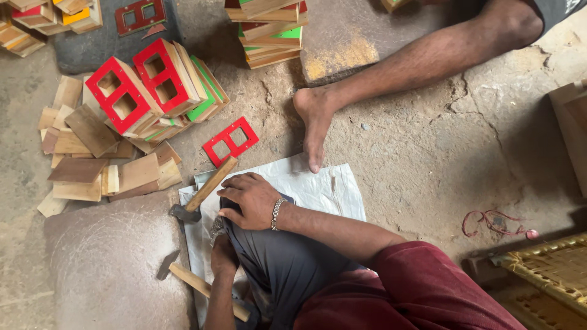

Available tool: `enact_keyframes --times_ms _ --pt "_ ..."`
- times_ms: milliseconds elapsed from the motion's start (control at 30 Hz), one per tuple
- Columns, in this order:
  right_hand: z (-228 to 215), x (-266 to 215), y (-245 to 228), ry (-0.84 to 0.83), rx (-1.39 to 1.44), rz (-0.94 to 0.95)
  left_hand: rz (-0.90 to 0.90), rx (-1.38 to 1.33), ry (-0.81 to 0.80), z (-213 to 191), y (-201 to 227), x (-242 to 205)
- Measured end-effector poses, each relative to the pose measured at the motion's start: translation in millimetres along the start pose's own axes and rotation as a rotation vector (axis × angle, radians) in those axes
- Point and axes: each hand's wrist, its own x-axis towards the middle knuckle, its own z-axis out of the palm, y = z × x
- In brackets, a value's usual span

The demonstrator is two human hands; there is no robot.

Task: The person sits on the floor and uses a hammer to attach red plastic frames to small wooden blocks. They repeatedly pick up frames, position them on blocks, and hammer them into place. After assembling several units, the person stacks the finished frames and walks to a nearby chair to place them.

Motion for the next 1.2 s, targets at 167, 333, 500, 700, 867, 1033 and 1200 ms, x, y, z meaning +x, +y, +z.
enact_keyframes --times_ms 167,333,500,700,867,1033,1200 --pt "-2 1 0 0.005 -0.025 -0.018 0.022 -0.015 0.059 13 -12 10" --pt "2 -5 -5 -0.019 -0.022 -0.002 0.071 -0.069 0.176 14 -16 -6" --pt "-1 2 -5 0.000 -0.019 0.001 0.003 -0.037 0.231 0 3 -12" --pt "-1 2 -3 -0.006 -0.022 0.003 0.084 0.007 0.170 -22 3 -24" --pt "0 4 -5 -0.001 -0.019 -0.008 0.006 -0.009 0.121 -38 -15 -20" --pt "0 5 -5 -0.004 -0.024 -0.006 0.161 -0.091 0.272 -51 -27 -23" --pt "4 5 -4 0.034 -0.039 -0.034 0.113 -0.147 0.270 -36 -20 -32"
